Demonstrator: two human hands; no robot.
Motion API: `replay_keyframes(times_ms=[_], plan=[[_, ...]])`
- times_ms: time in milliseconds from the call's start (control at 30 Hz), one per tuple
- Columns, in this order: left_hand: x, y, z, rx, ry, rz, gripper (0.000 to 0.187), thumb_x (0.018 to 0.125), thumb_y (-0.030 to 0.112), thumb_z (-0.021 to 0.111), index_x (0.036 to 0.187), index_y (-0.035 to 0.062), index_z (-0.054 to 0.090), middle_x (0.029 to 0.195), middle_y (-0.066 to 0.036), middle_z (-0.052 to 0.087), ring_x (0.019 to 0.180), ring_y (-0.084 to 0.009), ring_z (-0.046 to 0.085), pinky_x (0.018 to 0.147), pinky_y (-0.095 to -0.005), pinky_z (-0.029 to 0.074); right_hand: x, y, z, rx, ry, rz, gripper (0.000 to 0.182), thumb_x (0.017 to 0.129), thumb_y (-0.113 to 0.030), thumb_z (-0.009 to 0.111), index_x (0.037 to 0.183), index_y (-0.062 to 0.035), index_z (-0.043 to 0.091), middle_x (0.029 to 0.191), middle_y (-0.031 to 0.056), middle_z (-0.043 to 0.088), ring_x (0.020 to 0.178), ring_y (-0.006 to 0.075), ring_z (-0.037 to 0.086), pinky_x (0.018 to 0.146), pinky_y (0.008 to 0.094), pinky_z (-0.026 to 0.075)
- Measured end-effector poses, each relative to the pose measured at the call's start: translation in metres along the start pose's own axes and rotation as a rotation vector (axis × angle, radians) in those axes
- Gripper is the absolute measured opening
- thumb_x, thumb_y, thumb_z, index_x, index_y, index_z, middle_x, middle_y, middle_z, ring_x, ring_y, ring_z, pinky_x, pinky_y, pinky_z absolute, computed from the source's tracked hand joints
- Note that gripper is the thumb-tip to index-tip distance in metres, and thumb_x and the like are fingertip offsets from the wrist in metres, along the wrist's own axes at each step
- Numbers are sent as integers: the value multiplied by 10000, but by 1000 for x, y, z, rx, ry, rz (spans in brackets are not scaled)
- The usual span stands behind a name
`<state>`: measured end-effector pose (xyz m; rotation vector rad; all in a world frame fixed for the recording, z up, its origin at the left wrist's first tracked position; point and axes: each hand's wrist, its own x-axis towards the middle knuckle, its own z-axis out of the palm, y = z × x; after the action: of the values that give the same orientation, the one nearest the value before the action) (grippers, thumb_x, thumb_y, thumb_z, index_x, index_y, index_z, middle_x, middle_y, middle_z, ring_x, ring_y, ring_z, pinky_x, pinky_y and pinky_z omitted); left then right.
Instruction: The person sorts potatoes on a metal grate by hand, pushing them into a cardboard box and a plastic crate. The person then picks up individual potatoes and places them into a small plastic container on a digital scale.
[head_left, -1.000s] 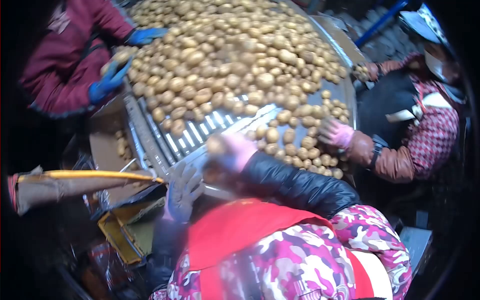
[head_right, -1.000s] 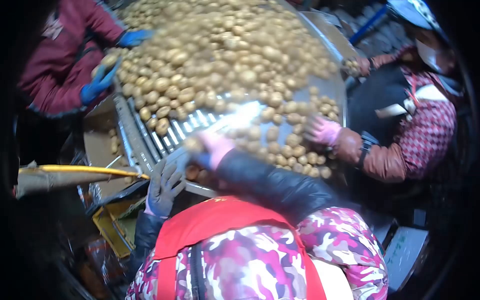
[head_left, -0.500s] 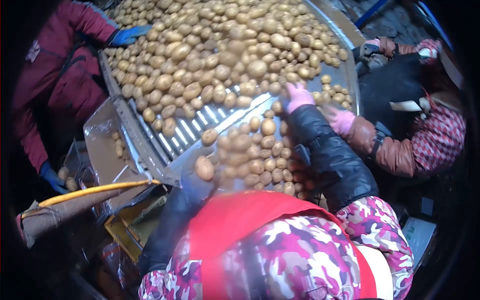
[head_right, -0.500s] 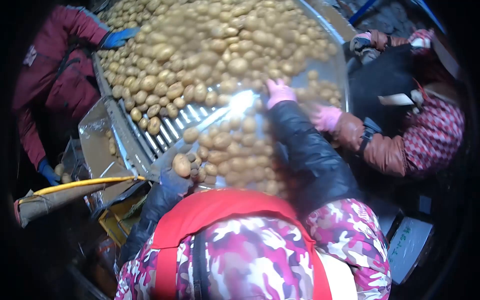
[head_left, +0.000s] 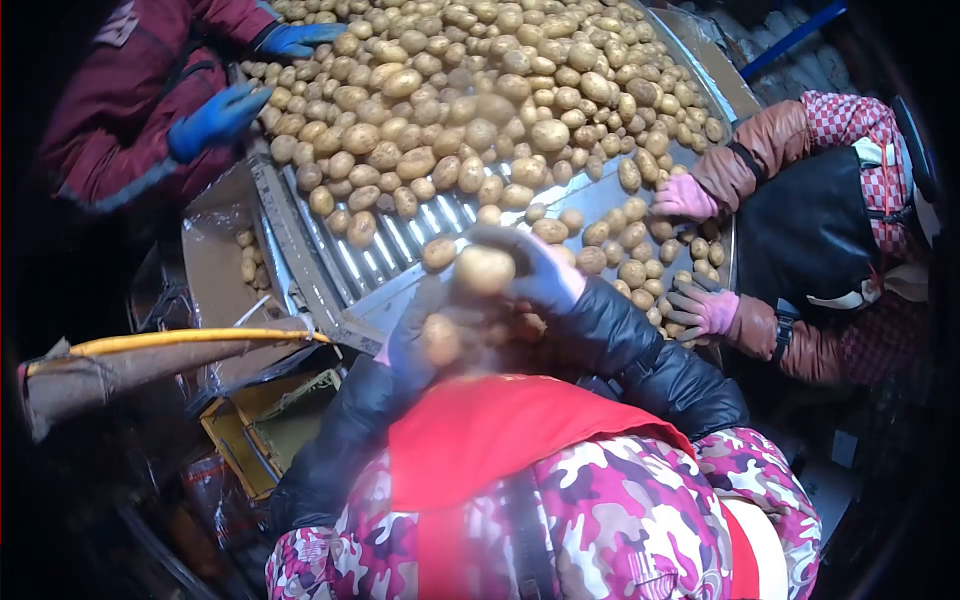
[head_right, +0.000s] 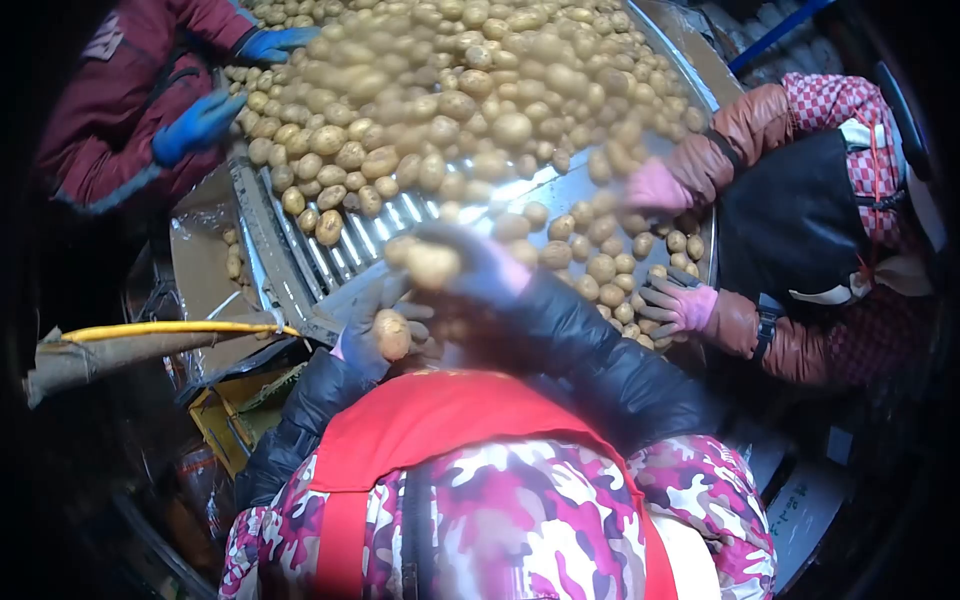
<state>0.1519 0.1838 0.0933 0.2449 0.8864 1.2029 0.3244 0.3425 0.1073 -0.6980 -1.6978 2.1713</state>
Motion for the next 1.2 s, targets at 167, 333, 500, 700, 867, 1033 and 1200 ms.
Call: replay_keyframes(times_ms=[167, 333, 500, 700, 867, 1033, 1200], plan=[[-6, -7, -10, -6, -38, 85, 563, 1093, 426, 536, 1478, 21, 471, 1239, -130, 637, 1099, -244, 660, 996, -379, 563, -2, 15, 4, -88, -164, 102, 717, 920, -147, 710, 1559, 10, 425, 1520, 163, 512, 1433, 258, 472, 1206, 408, 376], [-87, 1, -25, 158, 16, 218, 460, 1061, 378, 599, 1317, -3, 574, 1153, -116, 641, 981, -195, 657, 871, -357, 570, -10, -33, 42, -12, 290, 503, 505, 1008, -208, 656, 1457, -7, 541, 1311, 160, 650, 1277, 322, 611, 1099, 425, 479], [-175, 3, -195, 99, 265, 218, 649, 1025, 445, 598, 1460, -27, 504, 1108, -201, 693, 831, -314, 714, 716, -507, 632, -18, 64, 3, -1164, -382, -592, 421, 816, -159, 700, 1228, -80, 664, 1163, 131, 683, 1173, 341, 643, 1022, 496, 498], [-184, 44, -248, -207, 862, 448, 494, 1036, 426, 586, 1467, 189, 541, 1459, -149, 586, 1235, -341, 607, 992, -522, 545, 6, 119, -6, -1367, -395, -751, 593, 819, -160, 661, 1405, -147, 571, 1462, 148, 546, 1407, 374, 493, 1206, 611, 339], [-143, 3, -171, 347, 1139, 271, 463, 1049, 278, 591, 1454, 54, 583, 1177, -160, 722, 902, -228, 711, 768, -302, 576, -25, 97, -67, -1355, 41, -308, 633, 888, -350, 694, 1454, -119, 532, 1518, 187, 504, 1442, 410, 445, 1213, 630, 291], [-91, -49, -132, 1387, 525, 620, 368, 998, 171, 705, 1307, -26, 673, 1134, -171, 729, 936, -263, 729, 859, -371, 588, -58, 69, -85, -1484, 268, 136, 733, 917, -539, 662, 1495, -116, 505, 1538, 202, 483, 1477, 437, 391, 1214, 649, 255], [-17, -24, -85, 1676, 417, 718, 495, 894, 202, 784, 1345, 43, 658, 1352, -230, 633, 1234, -429, 612, 1063, -482, 505, -88, 77, -60, -1376, -11, 22, 635, 898, -463, 691, 1422, -127, 566, 1530, 201, 505, 1466, 450, 404, 1209, 658, 264]])
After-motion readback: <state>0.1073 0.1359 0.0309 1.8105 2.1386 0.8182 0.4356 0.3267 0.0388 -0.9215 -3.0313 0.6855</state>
